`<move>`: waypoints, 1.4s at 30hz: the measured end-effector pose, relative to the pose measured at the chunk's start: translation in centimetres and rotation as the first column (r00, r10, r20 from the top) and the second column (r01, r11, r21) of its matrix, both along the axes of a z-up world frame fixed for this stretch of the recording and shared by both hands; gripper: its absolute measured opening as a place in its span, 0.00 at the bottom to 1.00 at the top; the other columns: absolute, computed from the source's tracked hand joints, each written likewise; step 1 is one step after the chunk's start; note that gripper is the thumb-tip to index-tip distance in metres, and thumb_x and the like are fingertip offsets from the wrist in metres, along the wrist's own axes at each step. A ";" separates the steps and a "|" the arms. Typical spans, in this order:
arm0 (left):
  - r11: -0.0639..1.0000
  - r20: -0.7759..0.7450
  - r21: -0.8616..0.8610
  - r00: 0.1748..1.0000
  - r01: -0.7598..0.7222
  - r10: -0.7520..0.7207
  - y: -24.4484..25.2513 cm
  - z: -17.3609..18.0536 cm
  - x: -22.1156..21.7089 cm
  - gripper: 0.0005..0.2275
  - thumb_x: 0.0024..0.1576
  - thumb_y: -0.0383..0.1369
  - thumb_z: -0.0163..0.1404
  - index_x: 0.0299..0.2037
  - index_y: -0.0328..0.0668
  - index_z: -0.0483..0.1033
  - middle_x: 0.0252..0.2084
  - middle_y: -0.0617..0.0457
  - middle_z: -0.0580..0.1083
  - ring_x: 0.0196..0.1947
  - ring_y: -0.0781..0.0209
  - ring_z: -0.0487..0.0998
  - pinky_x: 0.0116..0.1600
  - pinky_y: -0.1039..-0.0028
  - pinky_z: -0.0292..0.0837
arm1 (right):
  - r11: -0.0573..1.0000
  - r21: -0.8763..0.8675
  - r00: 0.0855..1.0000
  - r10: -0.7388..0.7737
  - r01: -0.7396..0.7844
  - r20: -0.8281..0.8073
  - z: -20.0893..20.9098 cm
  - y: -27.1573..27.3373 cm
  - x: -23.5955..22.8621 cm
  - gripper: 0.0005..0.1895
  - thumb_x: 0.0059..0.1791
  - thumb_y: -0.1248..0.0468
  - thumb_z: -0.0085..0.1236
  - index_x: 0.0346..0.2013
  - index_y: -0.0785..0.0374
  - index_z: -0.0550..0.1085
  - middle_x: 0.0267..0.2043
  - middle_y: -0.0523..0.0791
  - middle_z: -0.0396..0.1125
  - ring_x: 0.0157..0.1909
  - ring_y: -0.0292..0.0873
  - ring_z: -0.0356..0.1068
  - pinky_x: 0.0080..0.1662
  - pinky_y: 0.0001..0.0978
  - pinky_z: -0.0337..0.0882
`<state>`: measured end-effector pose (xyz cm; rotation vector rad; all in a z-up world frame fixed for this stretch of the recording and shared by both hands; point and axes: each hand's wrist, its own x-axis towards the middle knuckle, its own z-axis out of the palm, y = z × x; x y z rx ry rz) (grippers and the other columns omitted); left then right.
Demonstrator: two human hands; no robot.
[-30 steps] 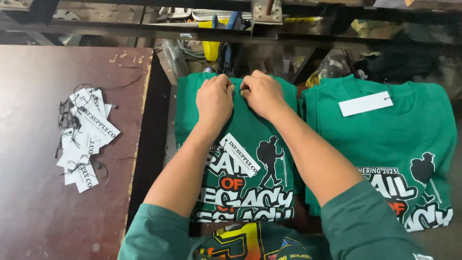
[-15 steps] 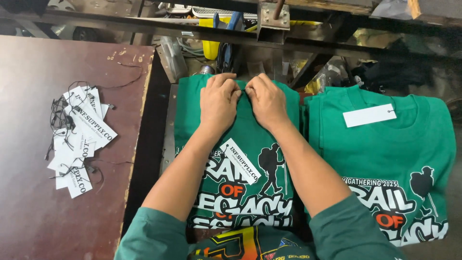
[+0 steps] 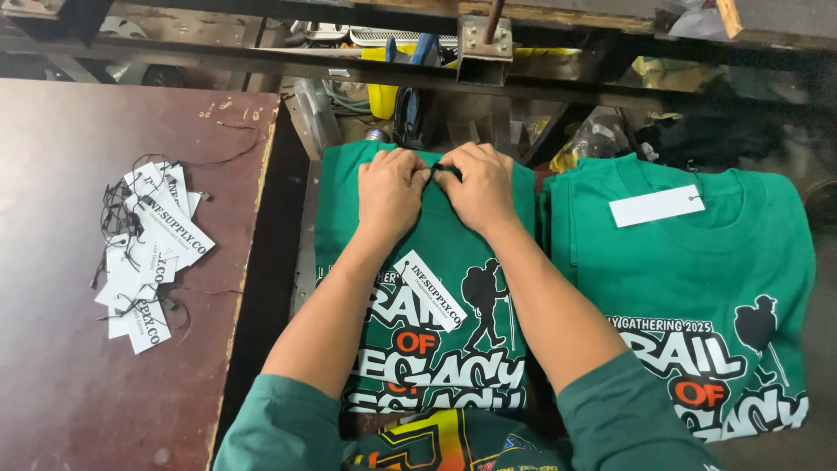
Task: The person attaches white paper tags to the collars of green t-shirts using a handheld tagging tool. They repeatedly pick up tags from a pile, thread them through the shirt necks, and secure them with the tool before stacking the finished shirts.
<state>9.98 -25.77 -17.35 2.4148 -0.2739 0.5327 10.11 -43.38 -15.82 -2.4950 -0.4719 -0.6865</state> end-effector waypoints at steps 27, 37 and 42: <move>0.993 -0.223 -0.122 0.974 0.006 -0.033 0.6 1.4 0.8 0.03 0.59 0.40 0.53 0.38 0.60 0.79 0.37 0.60 0.78 0.49 0.55 0.78 0.53 0.62 0.72 | 0.982 0.124 0.990 0.144 -0.142 0.000 -0.2 -0.5 0.5 0.04 0.49 0.63 0.63 0.31 0.54 0.75 0.30 0.40 0.69 0.42 0.47 0.72 0.46 0.40 0.68; 0.998 -0.213 -0.068 0.977 -0.001 -0.014 0.1 1.3 0.7 0.03 0.61 0.42 0.50 0.40 0.63 0.77 0.38 0.67 0.79 0.50 0.59 0.77 0.54 0.63 0.69 | 0.986 0.100 0.990 0.136 -0.132 -0.031 0.3 -0.6 0.4 0.03 0.50 0.63 0.61 0.32 0.54 0.75 0.30 0.40 0.69 0.43 0.48 0.72 0.45 0.41 0.67; 0.997 -0.226 -0.078 0.974 0.005 -0.022 0.1 1.4 0.7 0.03 0.61 0.41 0.50 0.39 0.64 0.77 0.37 0.68 0.77 0.49 0.60 0.77 0.54 0.63 0.67 | 0.983 0.094 0.987 0.159 -0.156 -0.022 0.5 -0.7 0.4 0.03 0.50 0.64 0.61 0.32 0.54 0.75 0.30 0.42 0.68 0.42 0.49 0.72 0.43 0.42 0.68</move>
